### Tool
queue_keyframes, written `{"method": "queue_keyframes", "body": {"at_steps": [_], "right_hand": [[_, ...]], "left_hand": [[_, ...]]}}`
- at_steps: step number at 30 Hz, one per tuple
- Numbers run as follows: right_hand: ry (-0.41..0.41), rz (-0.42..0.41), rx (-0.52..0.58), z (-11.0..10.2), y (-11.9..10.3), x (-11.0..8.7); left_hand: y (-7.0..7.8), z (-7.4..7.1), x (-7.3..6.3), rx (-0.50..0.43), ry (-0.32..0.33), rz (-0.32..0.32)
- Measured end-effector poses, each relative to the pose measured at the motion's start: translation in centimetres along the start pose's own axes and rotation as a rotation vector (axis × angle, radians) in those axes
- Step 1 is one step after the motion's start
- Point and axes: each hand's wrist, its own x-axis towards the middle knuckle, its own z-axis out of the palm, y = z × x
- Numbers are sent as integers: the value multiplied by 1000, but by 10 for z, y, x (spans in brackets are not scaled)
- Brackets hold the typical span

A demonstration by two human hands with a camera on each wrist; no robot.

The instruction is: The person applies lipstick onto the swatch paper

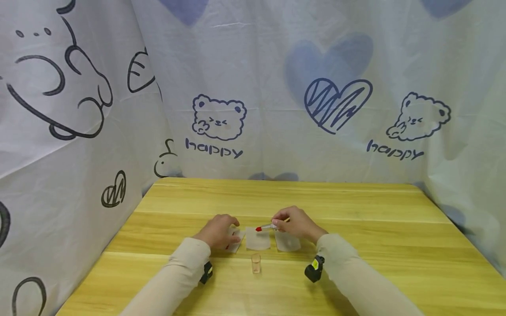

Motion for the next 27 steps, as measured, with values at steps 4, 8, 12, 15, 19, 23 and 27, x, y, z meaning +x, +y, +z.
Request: {"method": "queue_keyframes", "body": {"at_steps": [4, 8, 12, 15, 19, 23, 27], "right_hand": [[14, 7, -7, 1, 3, 0], [32, 19, -24, 1, 6, 0], [39, 19, -47, 0, 7, 0], [34, 3, -49, -1, 8, 1], [32, -22, -40, 0, 8, 4], [38, -26, -42, 2, 7, 5], [44, -21, -52, 3, 7, 6]], "left_hand": [[-1, 1, -1, -17, -14, -3], [-9, -1, -5, -11, -34, -21], [-19, -3, -10, -6, -39, -41], [-27, -4, -12, -9, -41, -60], [-32, -4, -12, -2, -48, -81], [-34, -3, -11, 19, -37, -84], [-38, -2, -11, 43, -17, -86]]}}
